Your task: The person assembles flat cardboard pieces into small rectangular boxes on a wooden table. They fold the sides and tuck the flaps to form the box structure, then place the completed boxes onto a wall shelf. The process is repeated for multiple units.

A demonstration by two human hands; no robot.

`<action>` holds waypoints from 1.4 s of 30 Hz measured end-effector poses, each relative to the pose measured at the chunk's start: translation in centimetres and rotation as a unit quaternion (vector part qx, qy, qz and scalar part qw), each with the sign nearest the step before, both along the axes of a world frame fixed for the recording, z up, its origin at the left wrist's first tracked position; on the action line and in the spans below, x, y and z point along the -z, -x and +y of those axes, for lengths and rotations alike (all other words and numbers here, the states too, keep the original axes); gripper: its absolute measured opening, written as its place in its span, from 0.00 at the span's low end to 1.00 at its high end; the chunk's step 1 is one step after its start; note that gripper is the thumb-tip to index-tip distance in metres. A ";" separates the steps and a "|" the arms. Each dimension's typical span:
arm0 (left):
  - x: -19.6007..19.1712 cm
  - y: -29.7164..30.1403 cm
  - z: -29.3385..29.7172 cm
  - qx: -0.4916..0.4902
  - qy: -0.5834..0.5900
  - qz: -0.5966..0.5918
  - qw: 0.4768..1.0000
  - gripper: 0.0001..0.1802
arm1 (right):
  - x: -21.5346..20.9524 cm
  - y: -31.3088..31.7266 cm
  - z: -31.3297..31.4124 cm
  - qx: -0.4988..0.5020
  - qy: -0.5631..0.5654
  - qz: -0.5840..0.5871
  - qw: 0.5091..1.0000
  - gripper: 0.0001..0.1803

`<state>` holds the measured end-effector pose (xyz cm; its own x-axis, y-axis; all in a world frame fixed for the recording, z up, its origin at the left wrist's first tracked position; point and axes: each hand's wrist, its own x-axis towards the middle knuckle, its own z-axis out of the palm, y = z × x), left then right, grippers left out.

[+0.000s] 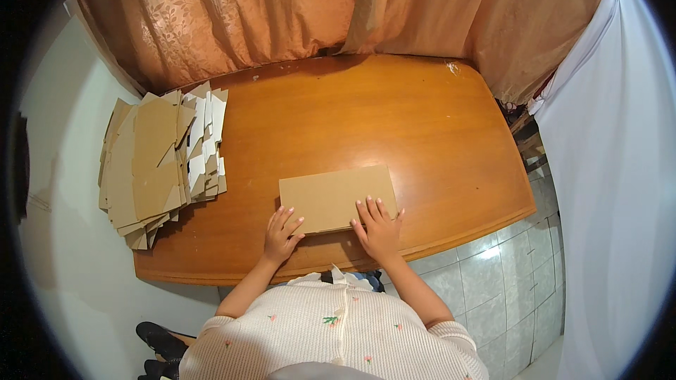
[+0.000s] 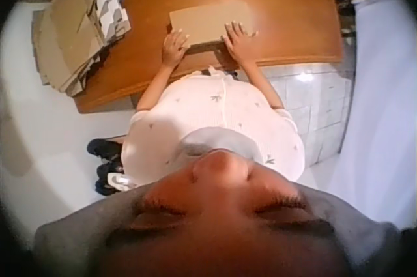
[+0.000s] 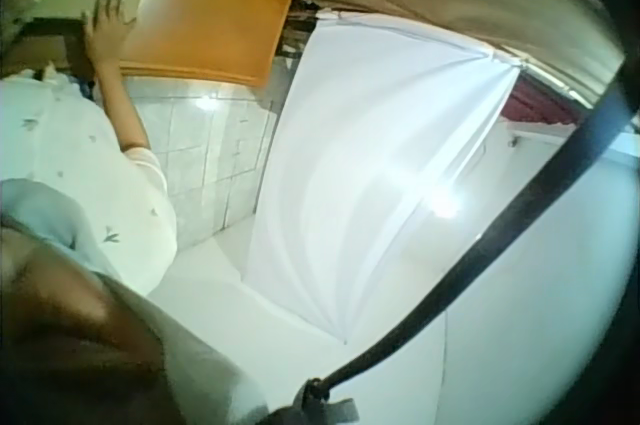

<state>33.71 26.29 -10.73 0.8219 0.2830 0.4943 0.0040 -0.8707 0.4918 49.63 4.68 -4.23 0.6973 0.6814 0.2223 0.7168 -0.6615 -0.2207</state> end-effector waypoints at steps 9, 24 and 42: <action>-0.4 -0.6 -0.2 0.004 0.038 -0.030 0.999 0.20 | -1.6 -7.3 4.3 -0.012 0.081 0.098 0.992 0.34; -1.0 -1.7 -1.1 -0.161 0.012 0.033 0.986 0.10 | -5.5 -8.3 4.7 0.021 0.286 0.164 0.944 0.33; -2.8 0.8 -4.5 0.122 0.068 0.106 0.985 0.25 | -0.7 0.1 2.0 0.125 0.022 0.172 0.977 0.26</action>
<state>32.92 21.74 -7.95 0.9544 0.1165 0.2750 -0.0812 -0.7848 0.6143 49.55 6.71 -3.57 0.8716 0.4837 -0.0798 0.4202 -0.8210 -0.3866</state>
